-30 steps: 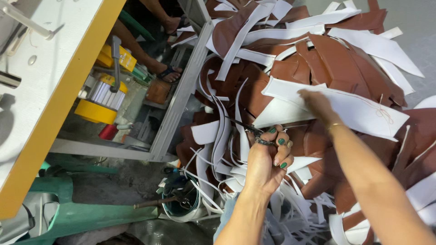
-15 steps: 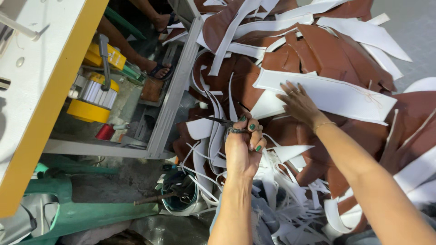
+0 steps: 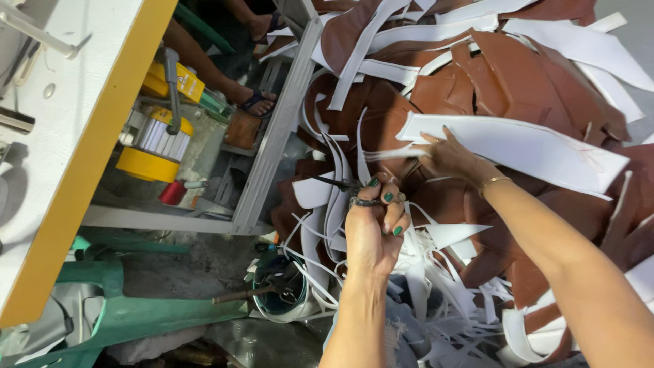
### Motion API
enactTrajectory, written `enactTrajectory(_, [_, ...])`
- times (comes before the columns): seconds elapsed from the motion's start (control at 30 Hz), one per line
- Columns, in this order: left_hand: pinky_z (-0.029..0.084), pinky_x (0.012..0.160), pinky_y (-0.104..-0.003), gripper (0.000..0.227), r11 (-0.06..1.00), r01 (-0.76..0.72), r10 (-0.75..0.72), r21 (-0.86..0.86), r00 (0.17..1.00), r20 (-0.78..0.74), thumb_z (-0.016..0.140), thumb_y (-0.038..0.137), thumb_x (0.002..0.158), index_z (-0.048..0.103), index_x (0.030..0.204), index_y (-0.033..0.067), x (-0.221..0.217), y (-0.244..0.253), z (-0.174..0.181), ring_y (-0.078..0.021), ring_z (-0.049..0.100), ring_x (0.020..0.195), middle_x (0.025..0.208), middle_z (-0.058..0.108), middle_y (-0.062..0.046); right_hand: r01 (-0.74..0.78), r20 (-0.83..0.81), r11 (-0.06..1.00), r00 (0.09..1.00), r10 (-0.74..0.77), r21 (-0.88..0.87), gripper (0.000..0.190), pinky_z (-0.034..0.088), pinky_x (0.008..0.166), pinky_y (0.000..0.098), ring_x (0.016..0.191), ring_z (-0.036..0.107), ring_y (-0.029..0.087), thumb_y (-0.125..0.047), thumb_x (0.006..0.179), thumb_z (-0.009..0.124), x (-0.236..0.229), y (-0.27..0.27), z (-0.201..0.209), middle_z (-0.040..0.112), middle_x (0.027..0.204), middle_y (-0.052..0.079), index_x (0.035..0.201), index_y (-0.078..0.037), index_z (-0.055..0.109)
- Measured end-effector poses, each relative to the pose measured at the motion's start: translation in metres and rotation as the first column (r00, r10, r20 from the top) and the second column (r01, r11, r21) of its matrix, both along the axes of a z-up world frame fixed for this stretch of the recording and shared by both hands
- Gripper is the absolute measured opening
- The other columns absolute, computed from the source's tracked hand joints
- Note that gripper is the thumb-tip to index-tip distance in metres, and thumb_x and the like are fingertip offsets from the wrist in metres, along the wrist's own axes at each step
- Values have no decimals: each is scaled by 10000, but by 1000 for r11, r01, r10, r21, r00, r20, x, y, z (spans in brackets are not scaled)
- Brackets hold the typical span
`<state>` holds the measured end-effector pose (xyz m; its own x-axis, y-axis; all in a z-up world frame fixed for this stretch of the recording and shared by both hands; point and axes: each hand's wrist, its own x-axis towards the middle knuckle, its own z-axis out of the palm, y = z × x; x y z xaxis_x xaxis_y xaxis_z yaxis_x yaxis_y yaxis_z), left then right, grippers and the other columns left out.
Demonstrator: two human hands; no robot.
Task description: The person uses shears to cut brown leather pieces, trimming white backing material from the edges. They handle the leather one piece at a time, rotating it to follow the contours, and discard the trimmed strips into a pile on the floor.
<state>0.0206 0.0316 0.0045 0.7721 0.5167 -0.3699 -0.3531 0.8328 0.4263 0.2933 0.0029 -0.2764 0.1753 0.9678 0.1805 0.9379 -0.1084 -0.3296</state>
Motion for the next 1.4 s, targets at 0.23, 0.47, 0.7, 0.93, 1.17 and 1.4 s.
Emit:
enactTrajectory(0.23, [321,515,-229,107,1000,-23,23,0,1000,21,494,169,997,538,994,72,3,5,-6,-73,351,529,809,514,11,224,-649,934,760,10,277,371,419,1040,409,1142,556,234,-281,1162,516,26,-52,66,709,1110,102,1139,29,718])
enactTrajectory(0.47, [316,506,-224,127,1000,-27,27,11,1000,-1,483,166,1000,549,1010,58,4,8,-10,-69,349,522,803,512,5,388,-999,921,24,-35,-23,377,555,804,282,970,638,124,-264,1040,633,17,-84,109,692,1134,48,1286,19,608])
enactTrajectory(0.7, [326,510,-231,146,1000,-1,2,-28,1000,15,510,199,1019,498,939,78,0,3,-5,-71,351,526,817,498,2,181,-675,824,494,-548,-537,357,569,731,345,886,690,187,-275,951,694,11,-89,45,765,1012,115,1158,12,742])
enactTrajectory(0.93, [326,510,-232,136,998,-6,5,-55,1000,-13,515,194,1013,496,936,84,0,-1,-4,-73,352,526,816,497,0,469,-139,844,883,-448,261,524,473,977,473,1123,623,380,-323,770,770,-69,13,-11,713,1135,201,1180,-4,696])
enactTrajectory(1.17, [329,507,-234,130,1000,29,-29,3,999,21,517,200,1019,531,1036,72,7,-3,-6,-71,355,523,792,498,6,467,176,834,831,-528,295,265,431,1098,544,1286,589,421,-244,910,728,-8,35,-20,735,1127,134,1158,-159,690])
enactTrajectory(1.4, [345,481,-244,209,858,327,-270,396,943,-193,525,252,976,586,1054,69,5,-13,-17,-71,372,491,766,562,-16,613,-573,790,638,-515,-27,265,478,654,386,724,585,205,-249,1040,621,0,-129,119,662,760,140,1137,-11,682])
